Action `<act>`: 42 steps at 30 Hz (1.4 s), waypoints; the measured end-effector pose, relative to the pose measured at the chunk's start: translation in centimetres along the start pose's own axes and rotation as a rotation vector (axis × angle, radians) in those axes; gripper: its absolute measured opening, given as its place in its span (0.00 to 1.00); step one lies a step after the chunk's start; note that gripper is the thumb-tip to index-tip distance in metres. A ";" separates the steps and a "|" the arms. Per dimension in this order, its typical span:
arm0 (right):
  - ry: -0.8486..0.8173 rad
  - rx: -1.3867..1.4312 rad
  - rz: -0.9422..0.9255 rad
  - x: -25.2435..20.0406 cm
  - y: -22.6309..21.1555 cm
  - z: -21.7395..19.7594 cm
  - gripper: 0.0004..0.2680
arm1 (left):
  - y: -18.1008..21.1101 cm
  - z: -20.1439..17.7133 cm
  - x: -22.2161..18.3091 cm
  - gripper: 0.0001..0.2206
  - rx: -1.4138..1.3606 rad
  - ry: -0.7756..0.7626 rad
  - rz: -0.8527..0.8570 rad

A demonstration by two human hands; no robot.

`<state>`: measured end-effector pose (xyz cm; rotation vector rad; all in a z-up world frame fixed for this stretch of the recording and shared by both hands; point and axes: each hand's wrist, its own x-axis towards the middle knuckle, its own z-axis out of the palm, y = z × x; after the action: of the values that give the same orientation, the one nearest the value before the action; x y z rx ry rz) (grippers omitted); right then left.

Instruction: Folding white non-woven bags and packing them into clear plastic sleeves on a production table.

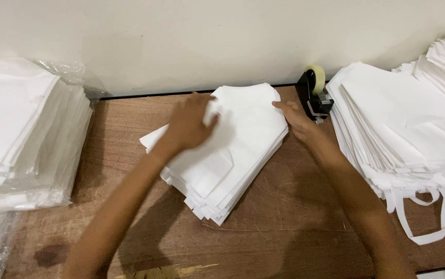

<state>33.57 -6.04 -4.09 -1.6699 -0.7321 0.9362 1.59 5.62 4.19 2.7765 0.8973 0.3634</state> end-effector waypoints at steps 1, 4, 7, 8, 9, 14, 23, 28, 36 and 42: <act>-0.002 0.000 -0.002 0.7 -0.8 0.5 0.19 | 4.2 -1.5 -2.0 0.24 0.001 0.002 -0.001; -0.100 -0.143 0.085 2.1 -3.2 1.0 0.25 | 13.1 -1.5 -9.5 0.30 0.119 -0.235 0.161; -0.169 -0.234 0.148 2.3 -5.3 1.5 0.19 | 14.1 2.5 -13.9 0.37 0.306 0.150 0.329; -0.101 -0.245 0.176 2.6 -5.6 1.6 0.23 | 14.0 3.1 -14.6 0.29 0.532 0.233 0.296; -0.034 -0.256 0.205 2.8 -5.9 1.7 0.28 | 13.9 3.6 -15.4 0.24 0.758 0.315 0.260; -0.118 -0.164 0.238 4.4 -6.1 2.6 0.31 | 12.3 8.1 -15.5 0.25 0.878 0.281 0.150; -0.170 -0.334 0.386 8.4 -2.4 1.1 0.28 | 7.3 7.8 -15.1 0.34 0.980 0.174 0.188; -0.157 -0.301 0.280 6.3 1.1 -0.3 0.30 | 1.5 4.4 -13.7 0.23 0.897 0.129 0.180; -0.147 -0.138 0.198 11.3 8.3 -3.7 0.27 | 2.2 0.7 -14.2 0.41 0.423 0.312 0.145; -0.097 -0.260 0.204 8.9 5.9 -2.7 0.29 | -5.6 -7.0 -6.1 0.25 -0.310 0.453 -0.164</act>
<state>40.56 -1.64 -11.38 -1.9668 -0.7849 1.1081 -8.32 7.20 8.35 2.3534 1.0462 1.0330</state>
